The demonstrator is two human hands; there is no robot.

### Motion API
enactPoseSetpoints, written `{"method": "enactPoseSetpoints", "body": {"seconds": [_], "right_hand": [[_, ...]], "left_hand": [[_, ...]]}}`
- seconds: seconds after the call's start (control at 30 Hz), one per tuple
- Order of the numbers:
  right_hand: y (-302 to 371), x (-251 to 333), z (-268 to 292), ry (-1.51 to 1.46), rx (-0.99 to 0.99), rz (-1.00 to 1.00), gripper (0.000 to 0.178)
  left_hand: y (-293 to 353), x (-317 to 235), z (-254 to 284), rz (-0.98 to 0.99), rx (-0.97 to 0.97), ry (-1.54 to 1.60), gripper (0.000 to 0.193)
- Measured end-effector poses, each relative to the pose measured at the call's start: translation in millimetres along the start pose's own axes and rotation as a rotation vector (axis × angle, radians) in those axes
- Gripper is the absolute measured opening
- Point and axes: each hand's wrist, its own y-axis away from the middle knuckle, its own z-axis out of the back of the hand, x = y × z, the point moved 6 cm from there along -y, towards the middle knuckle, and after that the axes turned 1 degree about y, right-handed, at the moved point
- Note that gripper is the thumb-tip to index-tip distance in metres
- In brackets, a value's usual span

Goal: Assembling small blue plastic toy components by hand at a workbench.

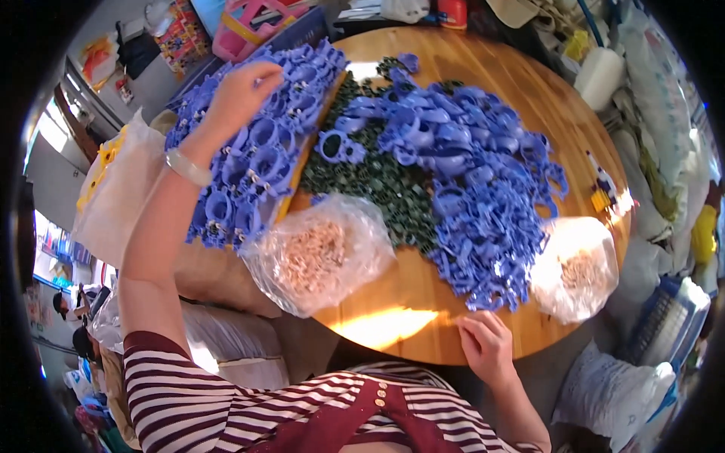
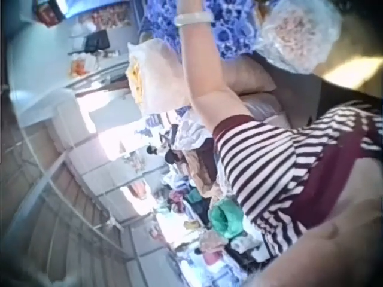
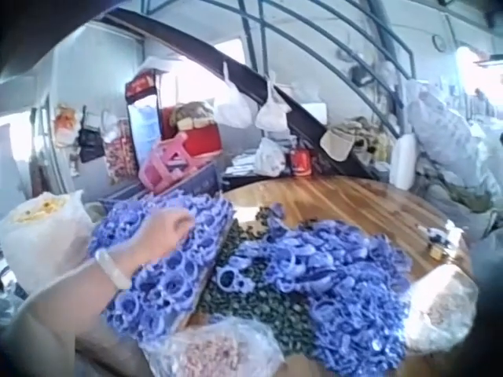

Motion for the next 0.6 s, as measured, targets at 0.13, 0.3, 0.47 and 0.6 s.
{"method": "enactPoseSetpoints", "body": {"seconds": [0.13,0.3,0.47,0.6], "right_hand": [[5,1,1,-0.012,0.004,0.016,0.014],[16,4,7,-0.047,-0.019,0.029,0.013],[23,1,12,-0.091,-0.055,0.031,0.012],[24,-3,11,-0.113,-0.032,0.024,0.014]], "left_hand": [[46,-77,-78,-0.270,0.194,0.097,0.024],[65,-41,-148,-0.081,0.333,-0.289,0.041],[58,-57,-139,-0.025,0.419,-0.190,0.053],[48,-85,-94,0.053,0.098,0.226,0.051]]}}
